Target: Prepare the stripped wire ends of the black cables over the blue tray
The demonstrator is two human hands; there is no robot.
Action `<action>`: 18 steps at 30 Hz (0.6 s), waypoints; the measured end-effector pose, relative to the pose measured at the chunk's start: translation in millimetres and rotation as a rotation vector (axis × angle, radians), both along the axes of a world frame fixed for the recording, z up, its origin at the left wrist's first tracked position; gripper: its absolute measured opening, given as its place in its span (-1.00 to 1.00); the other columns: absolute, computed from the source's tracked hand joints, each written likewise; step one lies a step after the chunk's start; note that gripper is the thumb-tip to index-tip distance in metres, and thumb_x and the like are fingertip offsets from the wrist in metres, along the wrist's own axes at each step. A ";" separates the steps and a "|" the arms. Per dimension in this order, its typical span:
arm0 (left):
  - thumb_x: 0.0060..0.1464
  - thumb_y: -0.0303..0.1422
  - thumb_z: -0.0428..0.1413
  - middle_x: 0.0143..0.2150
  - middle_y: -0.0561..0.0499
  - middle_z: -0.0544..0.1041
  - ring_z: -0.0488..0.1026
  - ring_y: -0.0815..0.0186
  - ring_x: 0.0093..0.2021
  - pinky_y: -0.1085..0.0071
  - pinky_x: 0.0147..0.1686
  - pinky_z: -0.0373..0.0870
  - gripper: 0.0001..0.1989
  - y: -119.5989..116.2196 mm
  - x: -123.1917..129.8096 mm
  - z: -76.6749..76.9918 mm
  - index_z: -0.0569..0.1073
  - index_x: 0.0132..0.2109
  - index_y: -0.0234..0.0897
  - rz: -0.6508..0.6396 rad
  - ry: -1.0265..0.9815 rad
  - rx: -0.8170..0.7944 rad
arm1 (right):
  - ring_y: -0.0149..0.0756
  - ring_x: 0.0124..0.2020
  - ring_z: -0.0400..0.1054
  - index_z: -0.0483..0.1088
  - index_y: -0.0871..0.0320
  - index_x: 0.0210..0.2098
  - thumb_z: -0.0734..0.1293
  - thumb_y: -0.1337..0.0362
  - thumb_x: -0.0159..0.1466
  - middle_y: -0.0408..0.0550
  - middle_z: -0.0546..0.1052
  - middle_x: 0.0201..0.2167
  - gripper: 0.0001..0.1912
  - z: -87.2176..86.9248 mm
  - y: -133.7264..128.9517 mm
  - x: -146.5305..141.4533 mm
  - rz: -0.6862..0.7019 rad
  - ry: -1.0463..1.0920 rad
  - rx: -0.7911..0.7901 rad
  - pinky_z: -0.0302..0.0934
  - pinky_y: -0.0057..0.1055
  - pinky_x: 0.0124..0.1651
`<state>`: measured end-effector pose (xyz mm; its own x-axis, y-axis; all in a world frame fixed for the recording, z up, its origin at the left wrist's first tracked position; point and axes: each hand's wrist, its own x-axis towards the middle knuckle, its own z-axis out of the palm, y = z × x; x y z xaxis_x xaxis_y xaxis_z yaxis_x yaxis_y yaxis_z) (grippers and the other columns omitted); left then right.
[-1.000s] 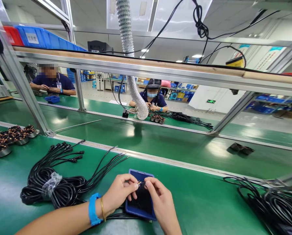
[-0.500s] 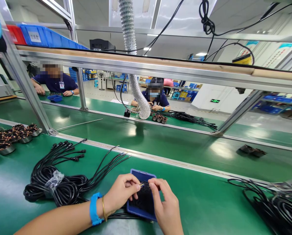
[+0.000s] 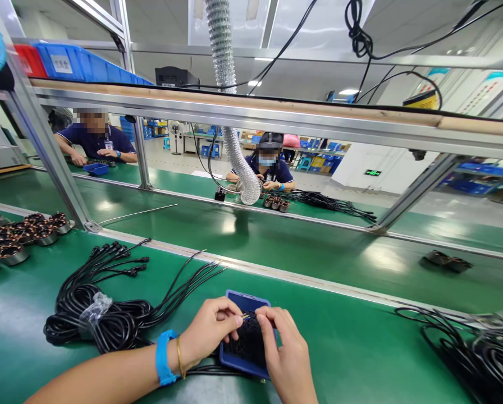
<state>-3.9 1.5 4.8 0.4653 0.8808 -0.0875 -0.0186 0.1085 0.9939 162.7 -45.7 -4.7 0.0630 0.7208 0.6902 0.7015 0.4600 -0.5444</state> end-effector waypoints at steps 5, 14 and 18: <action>-0.03 -0.15 0.22 -0.56 0.08 0.42 0.35 0.42 -0.56 0.51 -0.54 0.27 -0.69 -0.9 0.1 -2.6 0.45 -0.33 -0.35 0.005 -0.002 0.003 | -0.33 -0.36 0.38 0.41 0.05 -0.27 0.21 0.27 0.42 -0.16 0.51 -0.40 -0.83 -0.3 -0.7 -1.9 0.018 0.013 -0.010 0.29 -0.46 -0.28; -0.06 -0.09 0.26 -0.57 0.08 0.42 0.36 0.41 -0.56 0.50 -0.53 0.27 -0.64 0.5 0.7 -2.8 0.45 -0.34 -0.34 0.016 -0.030 -0.020 | -0.28 -0.38 0.45 0.45 0.07 -0.31 0.20 0.20 0.42 -0.09 0.55 -0.41 -0.76 1.2 -5.0 1.4 -0.006 0.016 -0.046 0.36 -0.41 -0.31; -0.18 -0.01 0.30 -0.59 0.08 0.40 0.35 0.41 -0.58 0.47 -0.50 0.32 -0.54 -3.3 3.5 -9.8 0.49 -0.34 -0.35 0.058 -0.035 -0.112 | -0.17 -0.36 0.53 0.53 -0.03 -0.28 0.25 0.01 0.34 -0.06 0.62 -0.35 -0.72 -27.6 7.8 2.5 0.018 0.061 -0.079 0.43 -0.34 -0.31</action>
